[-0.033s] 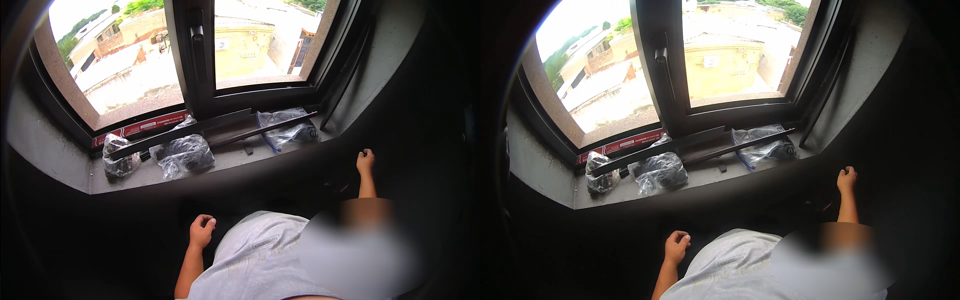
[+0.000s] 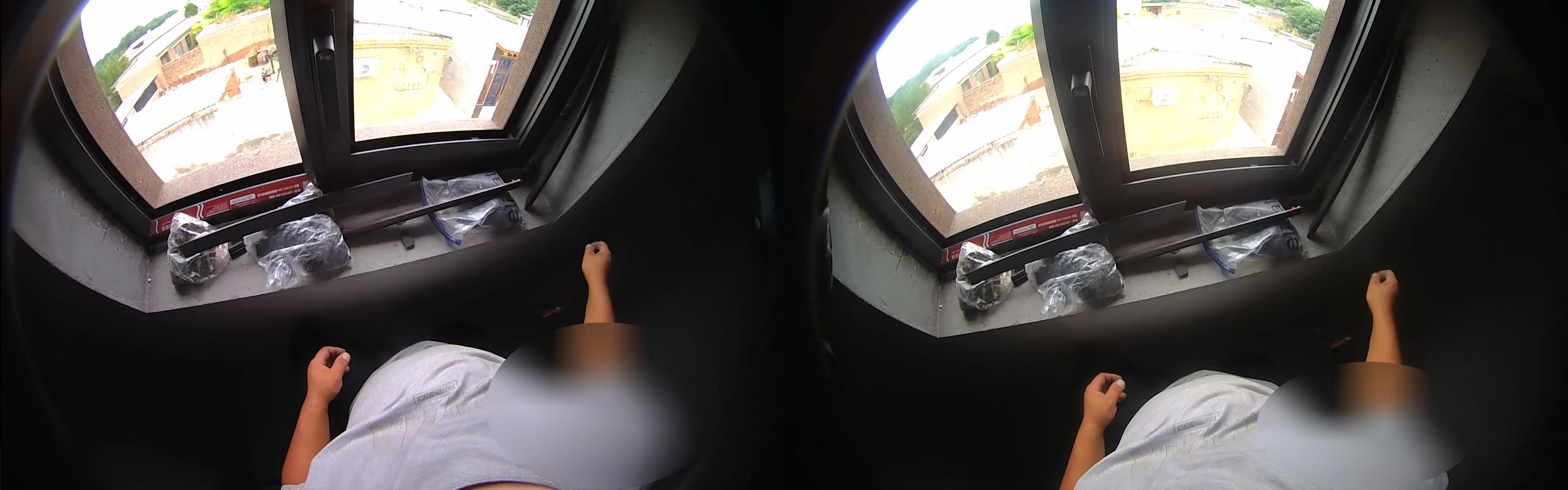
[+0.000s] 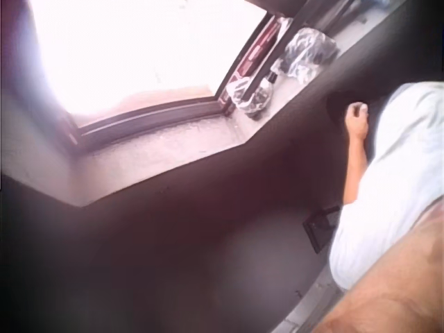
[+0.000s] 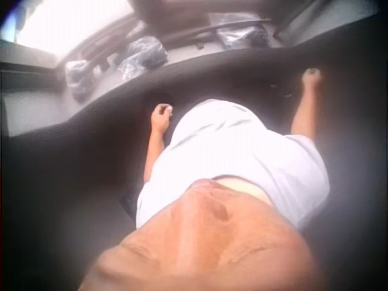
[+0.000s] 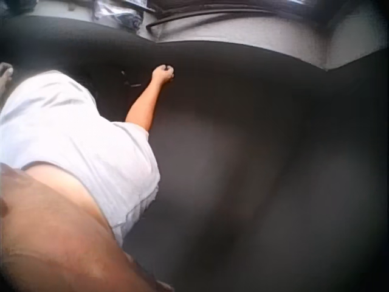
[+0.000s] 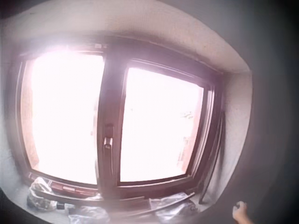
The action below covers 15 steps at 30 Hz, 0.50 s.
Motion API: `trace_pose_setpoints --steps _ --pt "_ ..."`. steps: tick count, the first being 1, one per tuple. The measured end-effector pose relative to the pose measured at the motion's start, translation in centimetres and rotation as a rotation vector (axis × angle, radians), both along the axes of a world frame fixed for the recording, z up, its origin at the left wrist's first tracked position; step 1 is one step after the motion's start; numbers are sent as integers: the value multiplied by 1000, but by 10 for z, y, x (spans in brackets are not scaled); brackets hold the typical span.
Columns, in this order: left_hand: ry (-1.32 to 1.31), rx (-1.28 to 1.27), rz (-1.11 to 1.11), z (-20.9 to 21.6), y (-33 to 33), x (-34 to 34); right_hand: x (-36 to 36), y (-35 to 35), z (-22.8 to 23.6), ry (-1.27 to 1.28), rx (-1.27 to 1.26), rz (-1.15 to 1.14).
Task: The person unpacks plastic bags containing window screen parts on the windowsill. They open the window, insert a black frame into the window track, and then place a mesh screen into the frame, pressing it into place.
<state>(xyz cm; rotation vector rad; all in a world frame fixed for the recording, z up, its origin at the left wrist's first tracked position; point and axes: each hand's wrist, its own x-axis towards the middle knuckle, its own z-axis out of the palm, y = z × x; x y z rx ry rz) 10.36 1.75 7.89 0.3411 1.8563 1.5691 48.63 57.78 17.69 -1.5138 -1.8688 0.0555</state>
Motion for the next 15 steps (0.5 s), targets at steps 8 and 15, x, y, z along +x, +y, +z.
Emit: trace_pose_setpoints --steps 8,15 --pt "25 16 23 17 16 -10 -191 -44 51 483 -421 434" --pt "5 -7 -26 13 15 13 -260 -9 66 769 -1015 173"
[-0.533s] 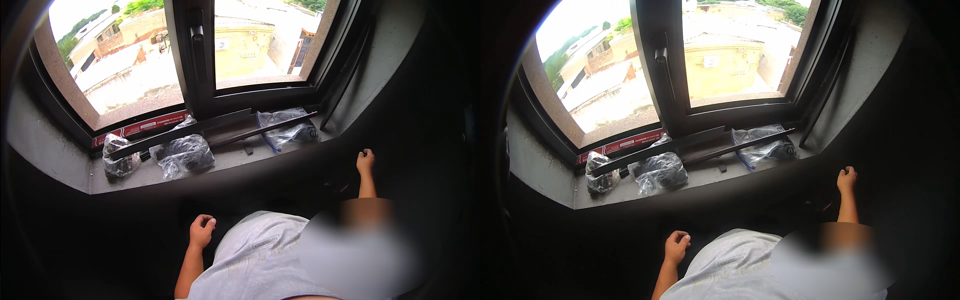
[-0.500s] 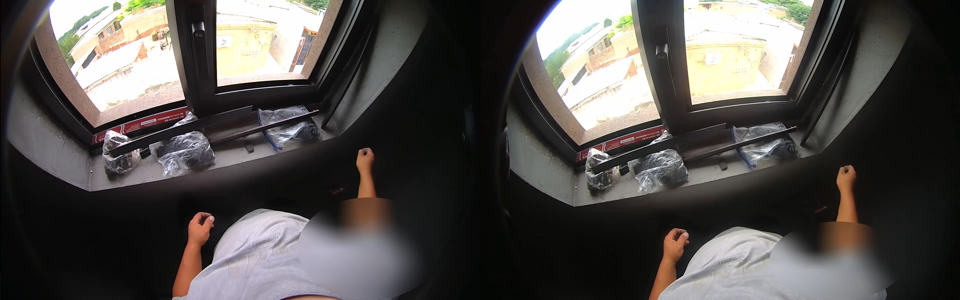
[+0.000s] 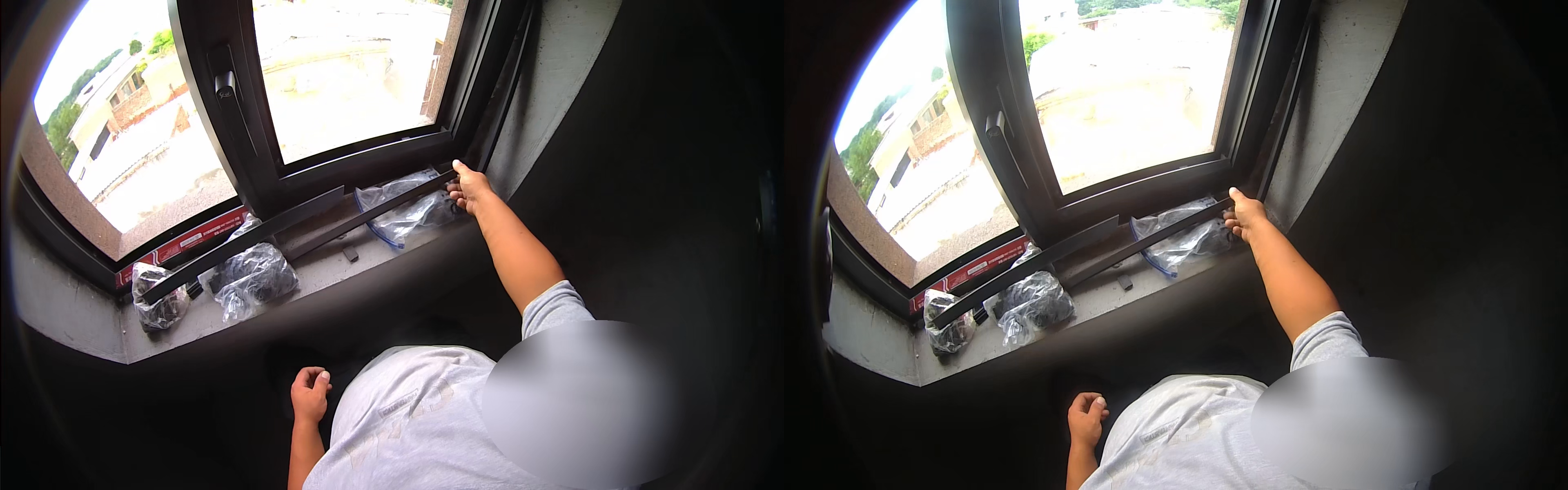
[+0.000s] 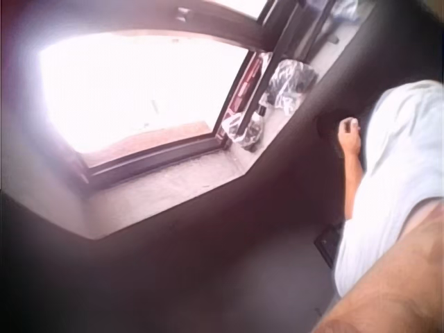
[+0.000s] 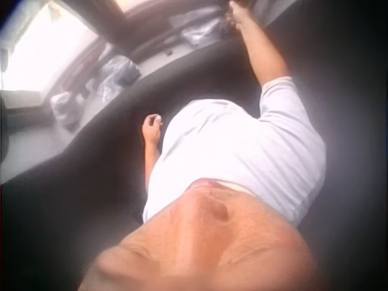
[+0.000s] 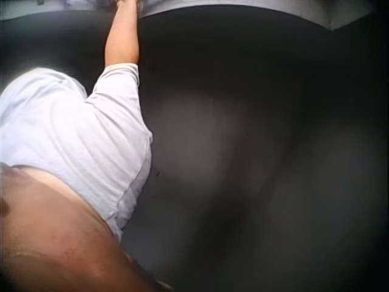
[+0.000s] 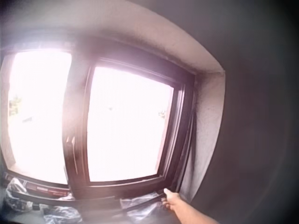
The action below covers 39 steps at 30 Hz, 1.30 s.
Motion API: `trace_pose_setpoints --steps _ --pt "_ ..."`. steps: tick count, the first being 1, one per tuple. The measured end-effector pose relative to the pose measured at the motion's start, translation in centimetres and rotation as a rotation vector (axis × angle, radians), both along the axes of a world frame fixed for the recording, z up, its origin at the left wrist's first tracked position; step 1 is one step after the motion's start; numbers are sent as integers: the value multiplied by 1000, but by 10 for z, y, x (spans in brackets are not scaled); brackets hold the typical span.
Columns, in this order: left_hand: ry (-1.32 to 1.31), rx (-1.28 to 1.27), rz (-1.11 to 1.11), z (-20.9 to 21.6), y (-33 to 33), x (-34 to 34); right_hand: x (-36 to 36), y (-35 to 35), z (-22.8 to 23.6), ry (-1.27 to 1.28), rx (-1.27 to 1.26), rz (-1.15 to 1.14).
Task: The person unpacks plastic bags containing window screen parts on the windowsill. They open the window, insert a black frame into the window track, and then place a mesh screen into the frame, pressing it into place.
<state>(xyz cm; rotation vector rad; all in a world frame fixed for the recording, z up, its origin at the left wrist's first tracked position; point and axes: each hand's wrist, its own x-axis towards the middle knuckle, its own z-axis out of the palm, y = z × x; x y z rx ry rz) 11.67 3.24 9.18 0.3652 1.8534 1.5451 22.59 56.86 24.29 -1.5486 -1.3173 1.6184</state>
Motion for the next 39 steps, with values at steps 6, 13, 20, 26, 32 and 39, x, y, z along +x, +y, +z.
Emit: trace_pose_setpoints --steps 6,13,20,26,32,39 --pt "-54 10 51 -6 -15 4 23 -2 3 527 135 42" --pt "83 170 -94 68 13 -25 31 -82 84 1036 495 445" --pt "1046 643 -425 268 113 -45 3 -155 126 1255 625 799" --pt "1368 903 -348 348 175 -24 -13 -205 144 1237 696 928" --pt "1294 829 -401 364 165 -23 -24 -217 153 1334 567 1022" --pt "1258 833 -498 371 156 -39 -30 -229 159 1323 612 1075"
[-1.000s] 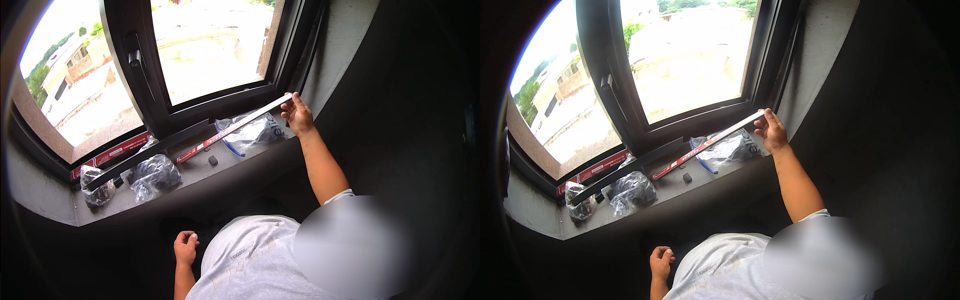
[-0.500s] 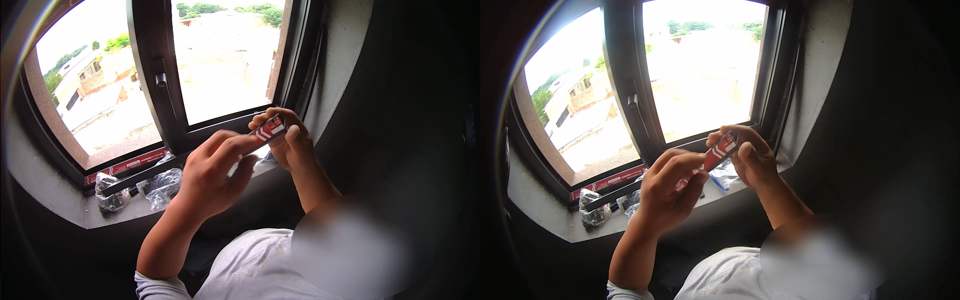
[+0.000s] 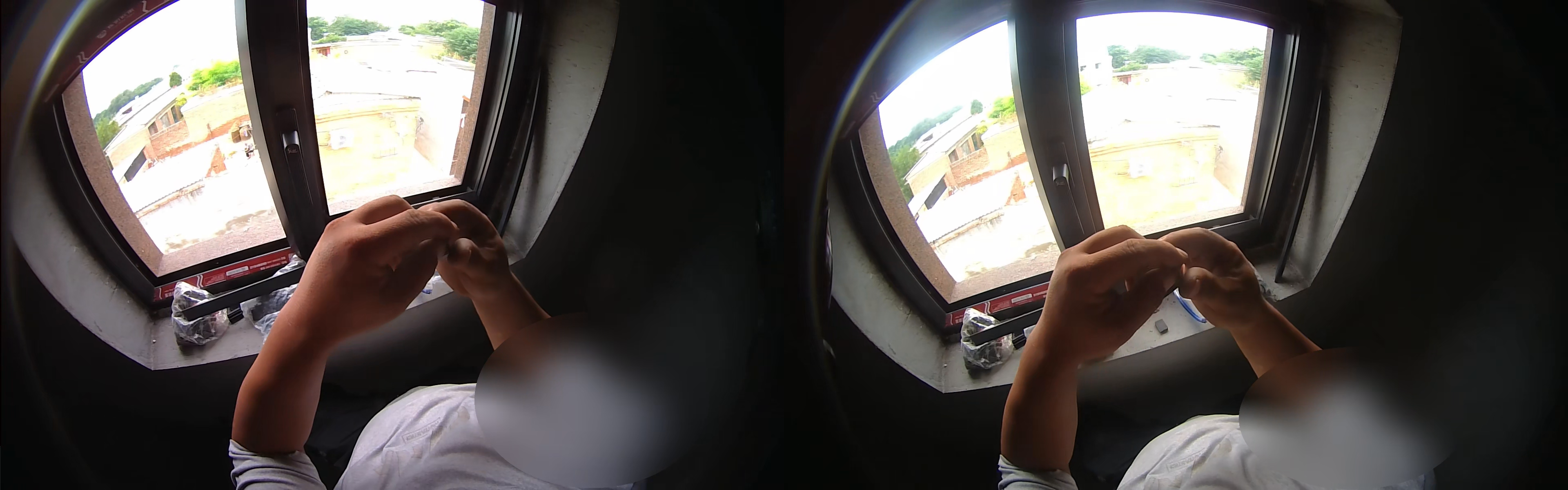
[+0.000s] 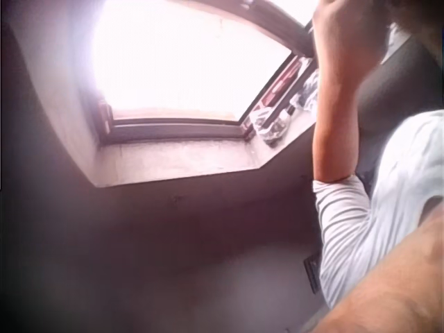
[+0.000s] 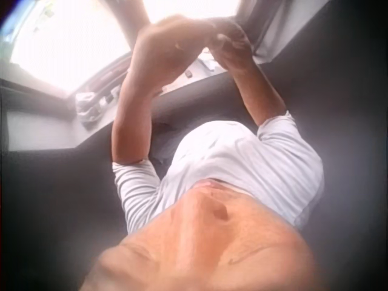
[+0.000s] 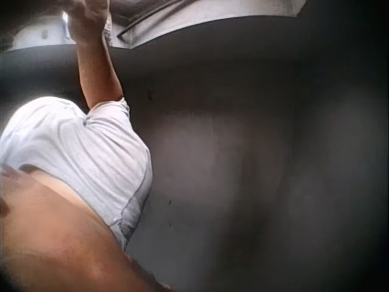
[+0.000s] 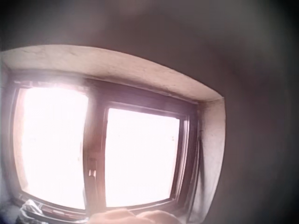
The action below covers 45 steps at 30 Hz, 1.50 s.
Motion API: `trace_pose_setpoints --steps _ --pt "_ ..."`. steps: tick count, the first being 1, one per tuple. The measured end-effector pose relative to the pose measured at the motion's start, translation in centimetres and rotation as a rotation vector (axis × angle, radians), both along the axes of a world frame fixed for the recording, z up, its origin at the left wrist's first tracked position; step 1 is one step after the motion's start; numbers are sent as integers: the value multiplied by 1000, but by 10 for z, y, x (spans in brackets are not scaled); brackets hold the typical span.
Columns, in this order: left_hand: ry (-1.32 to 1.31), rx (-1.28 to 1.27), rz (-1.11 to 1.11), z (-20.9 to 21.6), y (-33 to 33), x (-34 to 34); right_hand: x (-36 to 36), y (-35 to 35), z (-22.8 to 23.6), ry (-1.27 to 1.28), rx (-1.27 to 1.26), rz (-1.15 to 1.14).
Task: The person unpacks plastic bags containing window screen parts on the windowsill. They open the window, insert a black frame into the window track, and then place a mesh screen into the frame, pressing it into place.
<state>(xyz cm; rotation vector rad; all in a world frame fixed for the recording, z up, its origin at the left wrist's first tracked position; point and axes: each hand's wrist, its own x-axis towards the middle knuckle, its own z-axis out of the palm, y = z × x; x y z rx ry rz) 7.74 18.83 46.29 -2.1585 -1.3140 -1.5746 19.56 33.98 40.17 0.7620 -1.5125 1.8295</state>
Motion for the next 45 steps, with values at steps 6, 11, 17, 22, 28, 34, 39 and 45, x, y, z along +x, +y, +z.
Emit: trace_pose_setpoints --steps 6,11,17,22,28,34,39,45 --pt "-26 -73 -20 8 -5 -6 -4 -8 7 -17 -22 -35" --pt "18 2 -9 7 5 -8 -7 -8 13 17 -14 -28" --pt "-84 69 125 -1 8 4 -10 -7 5 -26 7 -270" --pt "-182 -2 134 -1 -2 11 -11 -9 -1 -40 -43 -143" --pt "-152 10 149 -5 -13 5 -21 -12 -10 -27 -2 -113" --pt "-428 46 216 -43 -15 -11 -26 -32 3 -90 165 -369" --pt "-627 -169 430 -114 -35 -28 -50 -29 -1 -25 167 -245" --pt "-801 -313 741 -283 -124 -39 -60 -44 -4 30 216 -394"
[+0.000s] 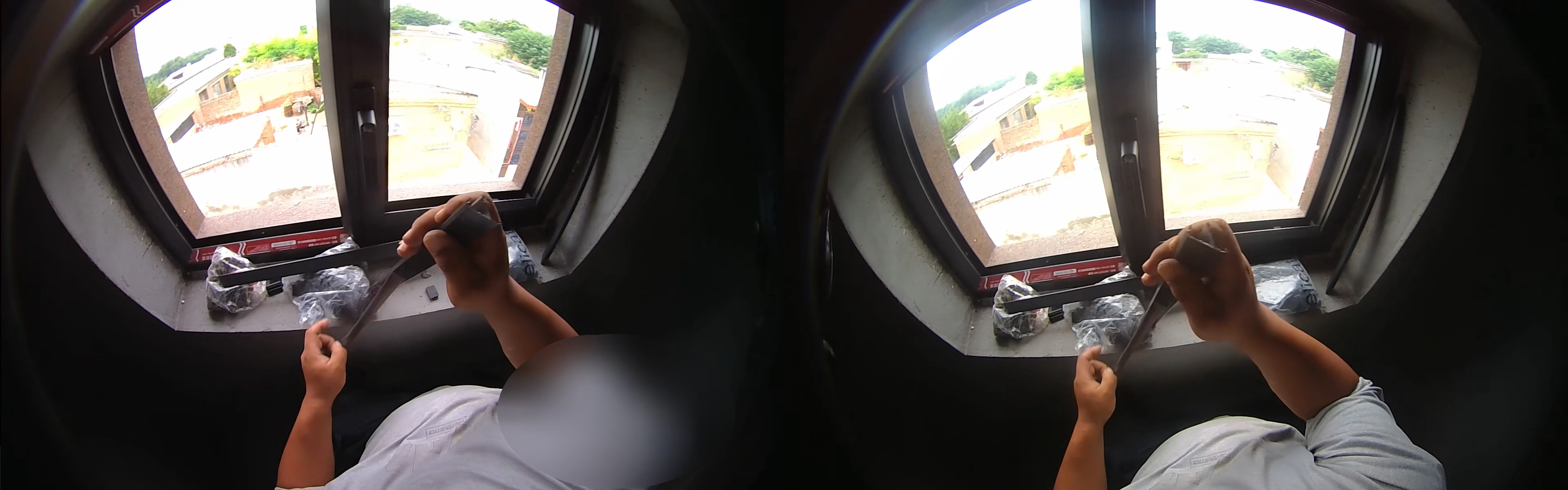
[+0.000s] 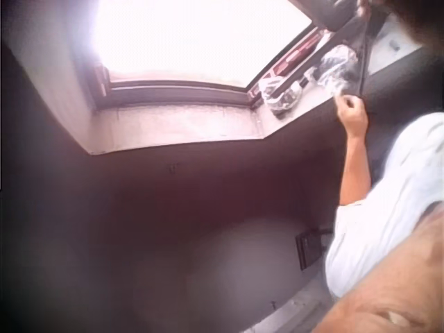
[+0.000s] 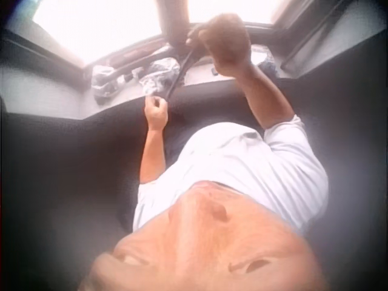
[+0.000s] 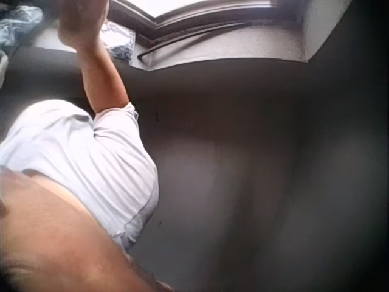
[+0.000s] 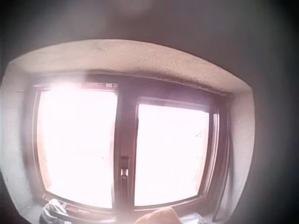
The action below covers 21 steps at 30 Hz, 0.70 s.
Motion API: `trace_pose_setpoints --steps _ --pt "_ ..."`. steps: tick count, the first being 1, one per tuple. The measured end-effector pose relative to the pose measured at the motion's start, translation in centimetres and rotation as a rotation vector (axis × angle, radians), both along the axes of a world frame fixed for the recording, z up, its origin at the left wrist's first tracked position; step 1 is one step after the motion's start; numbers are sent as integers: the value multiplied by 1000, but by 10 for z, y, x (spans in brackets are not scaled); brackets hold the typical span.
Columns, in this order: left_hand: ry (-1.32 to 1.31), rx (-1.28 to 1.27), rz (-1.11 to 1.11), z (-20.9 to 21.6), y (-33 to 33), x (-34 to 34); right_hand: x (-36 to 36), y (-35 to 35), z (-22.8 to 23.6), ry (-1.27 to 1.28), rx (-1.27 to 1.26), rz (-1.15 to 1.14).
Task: The person unpacks plastic bags containing window screen parts on the windowsill. They open the window, insert a black frame into the window track, and then place a mesh screen into the frame, pressing it into place.
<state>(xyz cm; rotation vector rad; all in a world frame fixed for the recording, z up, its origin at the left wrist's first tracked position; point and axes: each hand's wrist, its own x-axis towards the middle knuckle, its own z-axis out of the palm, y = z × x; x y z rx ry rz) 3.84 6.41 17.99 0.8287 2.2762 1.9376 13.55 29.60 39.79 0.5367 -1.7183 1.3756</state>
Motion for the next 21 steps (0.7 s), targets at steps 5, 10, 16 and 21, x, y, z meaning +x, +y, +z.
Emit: trace_pose_setpoints --steps 5,10,16,21 --pt "-246 -293 402 -134 -129 47 2 13 1 28 102 -166" --pt "-260 -661 759 -294 -309 121 8 21 -1 51 72 -184" --pt "-1021 -599 1580 -292 -419 205 13 44 -26 -58 178 -476" --pt "-1111 -224 1509 -319 -441 163 43 92 -53 -363 -278 -741"
